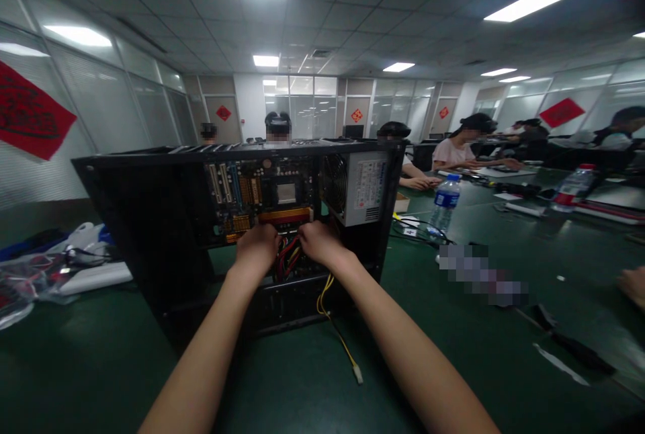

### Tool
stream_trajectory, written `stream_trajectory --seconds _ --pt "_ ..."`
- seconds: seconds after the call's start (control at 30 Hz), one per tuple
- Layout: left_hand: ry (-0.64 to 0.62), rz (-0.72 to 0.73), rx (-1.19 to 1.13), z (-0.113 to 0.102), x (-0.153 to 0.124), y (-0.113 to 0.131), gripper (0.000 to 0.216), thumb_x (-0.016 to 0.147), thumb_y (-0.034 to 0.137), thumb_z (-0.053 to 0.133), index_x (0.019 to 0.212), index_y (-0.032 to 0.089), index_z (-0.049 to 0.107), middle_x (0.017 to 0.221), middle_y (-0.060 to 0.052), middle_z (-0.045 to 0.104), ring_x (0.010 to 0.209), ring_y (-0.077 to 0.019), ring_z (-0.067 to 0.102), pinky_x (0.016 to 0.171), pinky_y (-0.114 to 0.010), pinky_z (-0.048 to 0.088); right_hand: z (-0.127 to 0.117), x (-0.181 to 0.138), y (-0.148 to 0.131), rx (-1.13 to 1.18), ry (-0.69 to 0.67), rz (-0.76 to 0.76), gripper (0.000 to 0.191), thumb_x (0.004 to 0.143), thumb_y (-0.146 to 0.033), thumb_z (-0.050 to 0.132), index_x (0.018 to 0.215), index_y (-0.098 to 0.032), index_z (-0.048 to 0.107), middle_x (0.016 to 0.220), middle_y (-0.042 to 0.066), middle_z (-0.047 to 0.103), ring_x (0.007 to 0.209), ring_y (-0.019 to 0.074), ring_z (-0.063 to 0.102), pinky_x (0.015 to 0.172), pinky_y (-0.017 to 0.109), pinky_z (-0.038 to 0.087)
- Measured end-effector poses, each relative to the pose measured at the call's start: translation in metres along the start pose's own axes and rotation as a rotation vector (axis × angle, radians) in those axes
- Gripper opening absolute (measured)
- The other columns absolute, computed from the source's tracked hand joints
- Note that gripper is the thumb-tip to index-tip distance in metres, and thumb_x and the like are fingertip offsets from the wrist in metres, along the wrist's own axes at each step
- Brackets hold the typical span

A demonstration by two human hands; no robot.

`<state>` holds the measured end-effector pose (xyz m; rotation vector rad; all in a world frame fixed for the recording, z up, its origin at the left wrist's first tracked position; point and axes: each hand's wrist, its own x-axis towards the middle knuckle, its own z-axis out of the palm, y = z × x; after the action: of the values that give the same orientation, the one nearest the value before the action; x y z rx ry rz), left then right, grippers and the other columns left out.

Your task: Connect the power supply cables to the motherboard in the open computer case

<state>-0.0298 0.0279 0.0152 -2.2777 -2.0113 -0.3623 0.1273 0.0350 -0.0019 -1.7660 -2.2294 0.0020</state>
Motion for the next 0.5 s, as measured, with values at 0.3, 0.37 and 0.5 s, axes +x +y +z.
stream_trajectory --seconds 0.3,0.37,0.5 --pt "-0.006 0.005 0.042 -0.001 0.0017 0.0045 0.037 0.098 0.034 0.045 0.107 0.013 0.074 0.108 -0.022 0.075 0.102 -0.0367 0.072 0.083 -0.042 0.055 -0.0018 0.0006 -0.0031 0.008 -0.012 0.034 0.032 0.1 -0.024 0.046 0.107 -0.015 0.076 0.109 0.016 0.075 0.1 0.027 0.073 0.078 0.03 0.051" --pt "-0.005 0.002 0.05 0.0005 0.0022 0.0051 0.037 0.098 0.032 0.045 0.106 0.012 0.074 0.107 -0.023 0.075 0.101 -0.0384 0.072 0.082 -0.044 0.056 -0.0016 -0.0003 -0.0037 0.007 -0.007 0.034 0.033 0.1 -0.024 0.045 0.109 -0.015 0.075 0.109 0.016 0.075 0.101 0.0274 0.073 0.079 0.03 0.052" --pt "0.012 -0.002 0.062 0.0038 0.0027 0.0065 0.037 0.097 0.03 0.045 0.106 0.01 0.075 0.104 -0.024 0.074 0.102 -0.0404 0.072 0.082 -0.046 0.056 -0.0005 -0.0013 -0.0038 0.006 0.001 0.027 0.033 0.101 -0.022 0.043 0.109 -0.015 0.074 0.111 0.017 0.074 0.101 0.0279 0.072 0.081 0.032 0.052"
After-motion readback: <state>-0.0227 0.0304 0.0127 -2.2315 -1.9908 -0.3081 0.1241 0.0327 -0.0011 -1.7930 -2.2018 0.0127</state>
